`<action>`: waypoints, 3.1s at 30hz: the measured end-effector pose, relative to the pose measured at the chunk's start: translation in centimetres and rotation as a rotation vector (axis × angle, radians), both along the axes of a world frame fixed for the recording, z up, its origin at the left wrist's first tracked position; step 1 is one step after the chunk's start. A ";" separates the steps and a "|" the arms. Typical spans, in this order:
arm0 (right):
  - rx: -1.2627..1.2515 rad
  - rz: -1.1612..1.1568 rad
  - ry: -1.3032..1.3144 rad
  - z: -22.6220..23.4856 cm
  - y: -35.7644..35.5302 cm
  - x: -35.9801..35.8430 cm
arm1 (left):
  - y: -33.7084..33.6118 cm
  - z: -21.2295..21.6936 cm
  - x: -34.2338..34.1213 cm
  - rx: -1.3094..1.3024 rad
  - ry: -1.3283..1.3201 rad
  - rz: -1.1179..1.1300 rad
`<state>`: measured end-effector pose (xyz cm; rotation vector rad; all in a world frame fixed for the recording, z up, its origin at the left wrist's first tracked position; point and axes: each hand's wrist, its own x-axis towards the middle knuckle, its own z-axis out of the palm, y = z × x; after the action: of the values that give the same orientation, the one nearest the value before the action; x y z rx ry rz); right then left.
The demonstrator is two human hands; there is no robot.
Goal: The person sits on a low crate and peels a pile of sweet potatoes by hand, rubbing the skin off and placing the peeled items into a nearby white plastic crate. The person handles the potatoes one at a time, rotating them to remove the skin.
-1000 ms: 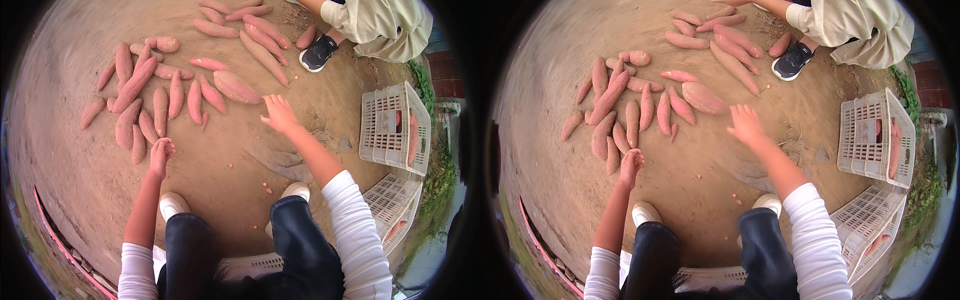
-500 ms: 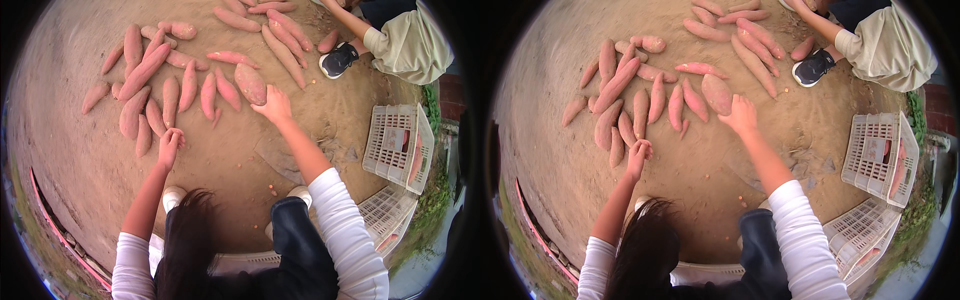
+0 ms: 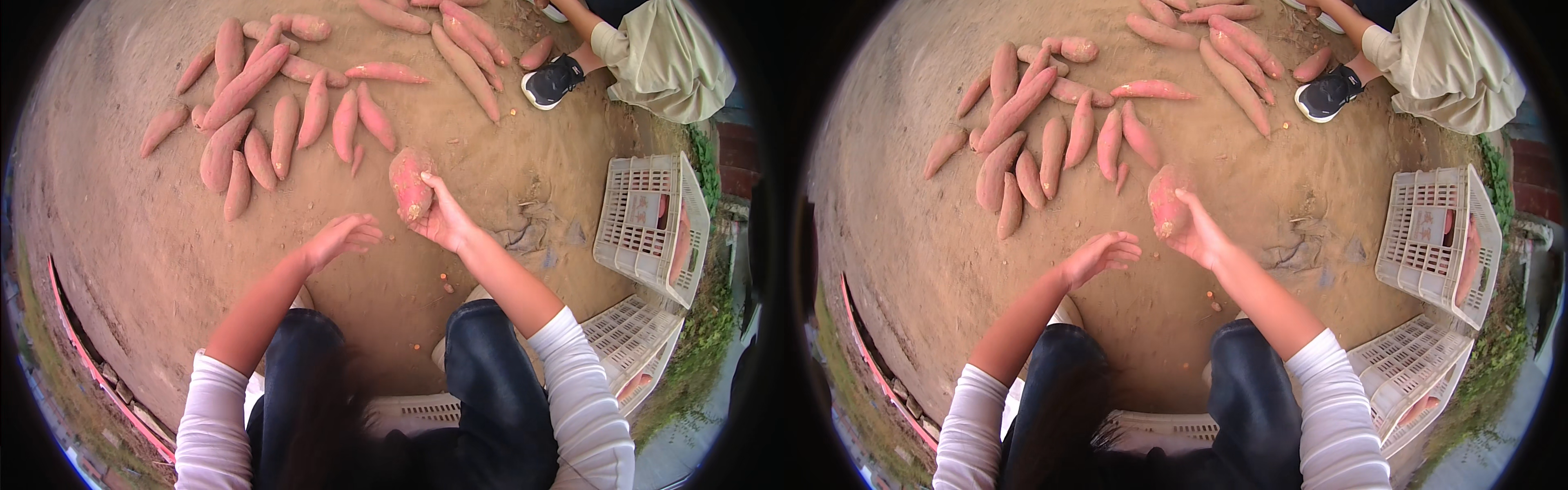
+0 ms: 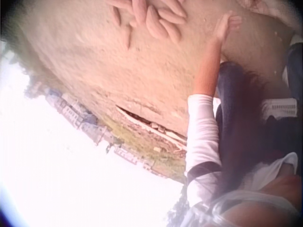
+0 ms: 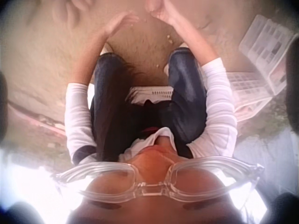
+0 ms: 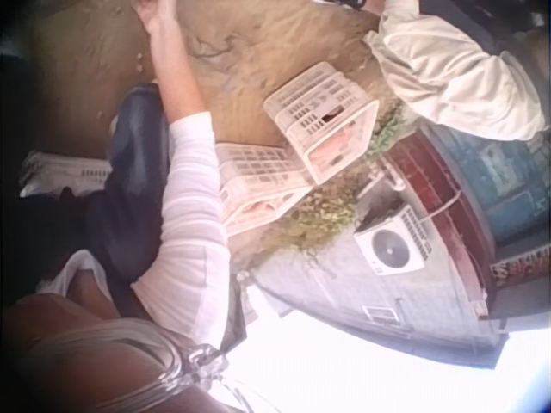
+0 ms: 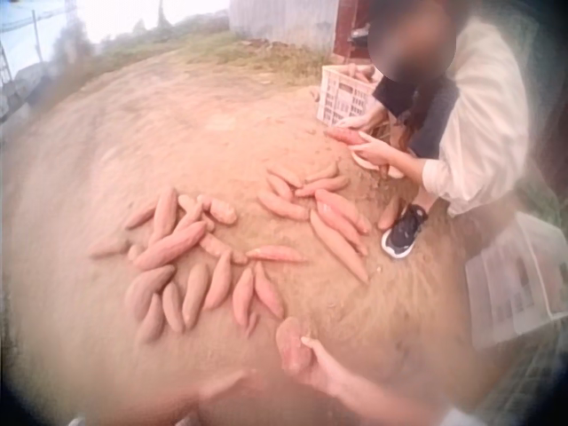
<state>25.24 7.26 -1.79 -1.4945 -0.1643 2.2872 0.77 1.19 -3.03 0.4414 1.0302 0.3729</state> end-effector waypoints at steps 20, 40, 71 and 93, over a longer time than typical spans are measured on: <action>1.395 0.822 -0.866 2.7 -7.2 1.2 | -6.9 0.0 6.6 -0.221 -0.038 -0.032; 1.728 1.347 -0.503 0.7 -3.2 -2.4 | -7.3 -1.0 4.7 -0.260 -0.102 -0.009; 1.486 1.237 -0.788 -0.1 -3.1 2.7 | -6.9 -0.9 4.2 -0.314 -0.191 0.010; 0.924 0.841 -0.595 -1.2 -3.2 0.2 | -6.9 -2.2 1.7 -0.499 -0.353 0.195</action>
<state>25.42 4.07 -3.02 -1.6092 -2.0004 1.6353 2.51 -5.71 -5.25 -0.1716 0.7843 0.3372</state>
